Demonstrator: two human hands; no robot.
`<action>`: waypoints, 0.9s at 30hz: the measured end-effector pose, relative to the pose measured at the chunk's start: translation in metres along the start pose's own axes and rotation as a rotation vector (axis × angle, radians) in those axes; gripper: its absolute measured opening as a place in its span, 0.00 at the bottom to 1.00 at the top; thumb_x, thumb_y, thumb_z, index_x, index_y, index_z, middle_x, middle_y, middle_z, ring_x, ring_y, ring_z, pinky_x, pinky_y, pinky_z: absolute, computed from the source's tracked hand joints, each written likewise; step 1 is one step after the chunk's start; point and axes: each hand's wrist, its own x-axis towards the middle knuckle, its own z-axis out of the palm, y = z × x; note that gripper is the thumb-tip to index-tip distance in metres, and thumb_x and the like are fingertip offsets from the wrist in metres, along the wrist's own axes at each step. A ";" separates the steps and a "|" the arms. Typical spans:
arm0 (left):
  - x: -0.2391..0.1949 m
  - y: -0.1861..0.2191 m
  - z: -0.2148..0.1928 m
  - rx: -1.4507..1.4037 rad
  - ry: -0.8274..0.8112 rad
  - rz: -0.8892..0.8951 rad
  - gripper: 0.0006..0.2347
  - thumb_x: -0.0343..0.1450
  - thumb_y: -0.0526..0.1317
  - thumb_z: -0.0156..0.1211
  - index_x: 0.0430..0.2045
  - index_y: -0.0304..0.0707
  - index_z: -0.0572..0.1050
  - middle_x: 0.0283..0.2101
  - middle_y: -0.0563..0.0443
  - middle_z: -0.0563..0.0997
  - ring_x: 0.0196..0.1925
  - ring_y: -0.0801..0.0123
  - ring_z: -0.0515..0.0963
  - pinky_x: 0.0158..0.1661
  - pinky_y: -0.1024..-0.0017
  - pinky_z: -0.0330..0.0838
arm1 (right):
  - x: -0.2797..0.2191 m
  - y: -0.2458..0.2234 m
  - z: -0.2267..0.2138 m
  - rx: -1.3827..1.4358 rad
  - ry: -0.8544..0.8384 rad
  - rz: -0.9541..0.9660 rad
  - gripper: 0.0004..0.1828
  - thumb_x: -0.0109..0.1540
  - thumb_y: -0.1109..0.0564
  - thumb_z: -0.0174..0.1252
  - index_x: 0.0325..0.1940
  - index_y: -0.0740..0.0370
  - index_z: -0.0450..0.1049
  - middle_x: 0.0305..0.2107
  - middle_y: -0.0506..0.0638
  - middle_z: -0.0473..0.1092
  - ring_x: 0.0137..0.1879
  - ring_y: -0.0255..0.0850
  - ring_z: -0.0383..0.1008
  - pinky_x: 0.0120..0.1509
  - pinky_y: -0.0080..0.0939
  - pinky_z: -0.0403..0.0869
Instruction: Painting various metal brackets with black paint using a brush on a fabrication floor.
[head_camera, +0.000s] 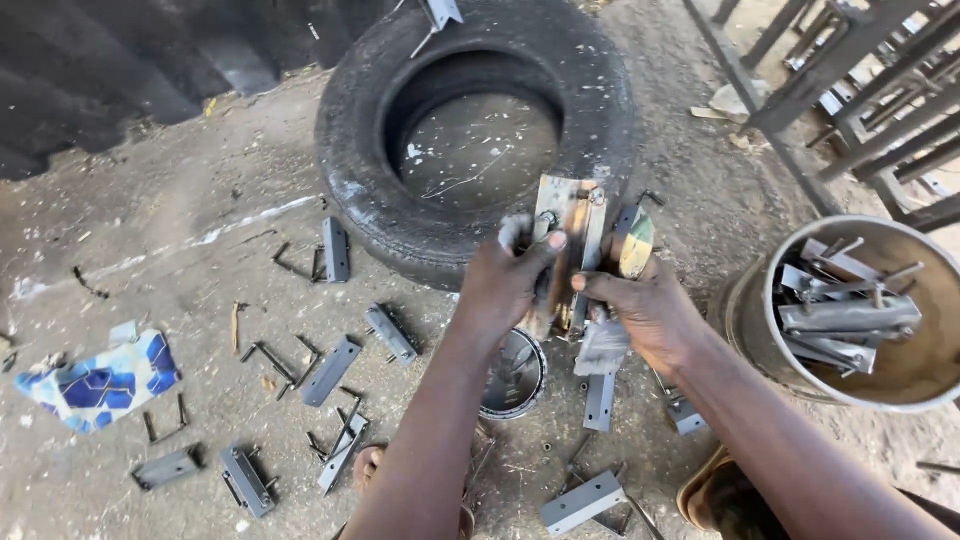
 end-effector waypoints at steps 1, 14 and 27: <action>-0.001 0.002 0.000 0.092 -0.024 0.074 0.15 0.68 0.46 0.67 0.37 0.31 0.79 0.27 0.43 0.79 0.28 0.61 0.80 0.32 0.63 0.74 | -0.004 -0.002 0.001 0.007 -0.012 -0.005 0.14 0.53 0.65 0.72 0.41 0.68 0.78 0.30 0.57 0.76 0.30 0.40 0.75 0.26 0.37 0.73; -0.020 -0.037 0.027 0.747 0.157 0.905 0.09 0.68 0.38 0.66 0.35 0.31 0.76 0.36 0.41 0.77 0.40 0.43 0.80 0.38 0.53 0.72 | -0.015 -0.003 0.009 -0.097 0.068 -0.033 0.11 0.60 0.67 0.64 0.47 0.67 0.79 0.36 0.57 0.77 0.38 0.43 0.73 0.39 0.42 0.70; -0.031 -0.012 0.008 0.423 0.091 0.077 0.20 0.73 0.52 0.54 0.49 0.36 0.65 0.40 0.28 0.82 0.47 0.29 0.82 0.46 0.36 0.72 | -0.022 0.004 0.013 -0.125 -0.008 0.041 0.12 0.62 0.56 0.65 0.47 0.67 0.79 0.32 0.58 0.77 0.35 0.43 0.75 0.41 0.45 0.74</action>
